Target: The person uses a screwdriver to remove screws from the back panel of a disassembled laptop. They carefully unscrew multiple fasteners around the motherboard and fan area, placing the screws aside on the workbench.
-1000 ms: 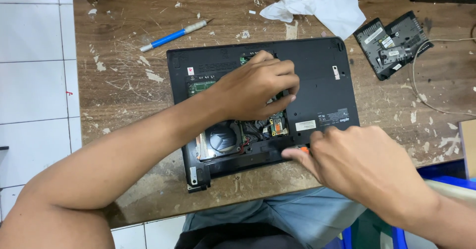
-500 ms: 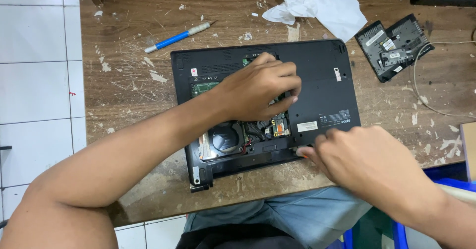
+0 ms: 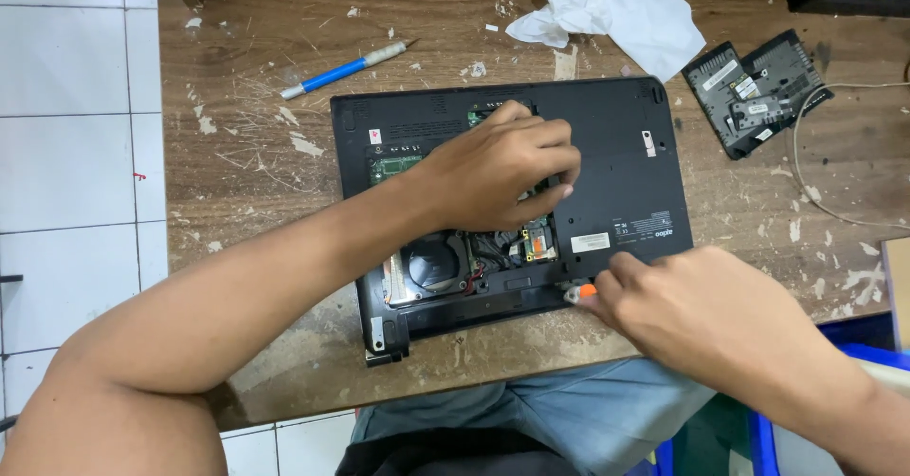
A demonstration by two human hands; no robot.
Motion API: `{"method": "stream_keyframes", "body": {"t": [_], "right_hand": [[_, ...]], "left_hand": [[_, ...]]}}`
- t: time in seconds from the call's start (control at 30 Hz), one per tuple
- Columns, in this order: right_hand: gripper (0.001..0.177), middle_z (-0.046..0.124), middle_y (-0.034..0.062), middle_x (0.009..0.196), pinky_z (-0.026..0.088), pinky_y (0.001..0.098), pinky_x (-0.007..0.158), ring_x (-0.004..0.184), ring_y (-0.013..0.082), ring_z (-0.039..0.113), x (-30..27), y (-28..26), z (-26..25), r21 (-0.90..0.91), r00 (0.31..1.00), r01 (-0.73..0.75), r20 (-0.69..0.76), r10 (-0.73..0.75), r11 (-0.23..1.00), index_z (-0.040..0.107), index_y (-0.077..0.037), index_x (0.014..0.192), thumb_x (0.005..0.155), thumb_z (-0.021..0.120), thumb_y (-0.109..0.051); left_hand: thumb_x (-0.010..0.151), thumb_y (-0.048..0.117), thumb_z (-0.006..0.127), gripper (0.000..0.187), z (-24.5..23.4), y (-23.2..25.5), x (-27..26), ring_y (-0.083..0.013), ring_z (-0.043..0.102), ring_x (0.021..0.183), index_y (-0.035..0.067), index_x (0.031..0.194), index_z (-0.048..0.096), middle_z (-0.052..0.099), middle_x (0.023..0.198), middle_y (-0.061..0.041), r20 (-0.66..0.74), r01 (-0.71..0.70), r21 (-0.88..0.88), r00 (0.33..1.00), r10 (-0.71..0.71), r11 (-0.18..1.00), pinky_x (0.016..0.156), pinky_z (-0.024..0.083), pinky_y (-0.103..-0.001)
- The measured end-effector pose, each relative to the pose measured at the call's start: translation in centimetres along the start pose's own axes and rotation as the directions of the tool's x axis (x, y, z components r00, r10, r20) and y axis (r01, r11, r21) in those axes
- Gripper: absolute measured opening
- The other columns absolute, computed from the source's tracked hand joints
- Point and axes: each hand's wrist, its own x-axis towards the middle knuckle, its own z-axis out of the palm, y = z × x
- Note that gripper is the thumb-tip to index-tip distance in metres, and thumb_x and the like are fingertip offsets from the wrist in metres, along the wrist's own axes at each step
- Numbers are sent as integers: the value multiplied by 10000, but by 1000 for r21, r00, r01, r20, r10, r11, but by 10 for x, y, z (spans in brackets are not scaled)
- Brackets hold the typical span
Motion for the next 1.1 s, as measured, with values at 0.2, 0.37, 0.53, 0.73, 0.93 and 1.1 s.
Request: {"method": "stream_keyframes", "body": {"t": [0.2,0.37,0.53,0.73,0.93,1.1], "right_hand": [[455,504,70,1074,534,422,308,404,214,646,0,0,-24,68,989,-125,88,119,990,514,-188,1250,1104,502,-619],[615,614,-6,676,560,453,436,477,275,675,-3,-4,-9,80,970,-206,149,193,975,624,-188,869,1177,403,-672],[438,588,72,1162,627,479,394,683,259,725,-5,3,-21,74,990,72,114,-80,995,537,-175,1253,887,715,-12],[680,653,19,700,556,494,463,504,378,695,-1,-5,-14,86,936,-322,175,304,943,559,-198,939,1105,395,-837],[355,539,40,1120,577,509,373,499,252,751,-1,3,-21,88,980,-42,200,23,995,500,-245,1301,992,609,-109],[424,603,10,934,566,494,437,536,314,726,-1,1,-13,75,961,-245,150,232,966,546,-231,1045,1103,494,-648]], "left_hand": [[1043,123,731,99,-1,1,1,-212,576,779,120,966,669,606,957,-30,-11,-12,-7,1000,12,1000,980,438,-447],[1044,120,727,99,-1,1,0,-225,559,766,124,963,669,598,947,-36,-14,-14,4,1000,14,1000,956,435,-442],[1041,108,739,104,-1,1,1,-218,556,749,123,960,675,603,942,-37,-7,-6,-11,1000,6,1000,974,437,-449],[1050,135,733,93,-2,0,0,-228,575,776,125,978,674,606,962,-40,-2,-5,7,1000,5,1000,971,435,-448],[1055,132,729,108,-1,0,0,-222,573,778,124,967,666,602,963,-31,-15,-19,6,1000,19,1000,975,435,-437],[1058,121,720,98,-2,1,0,-226,557,771,124,975,666,594,962,-35,-10,-12,-3,1000,12,1000,987,428,-447]]}}
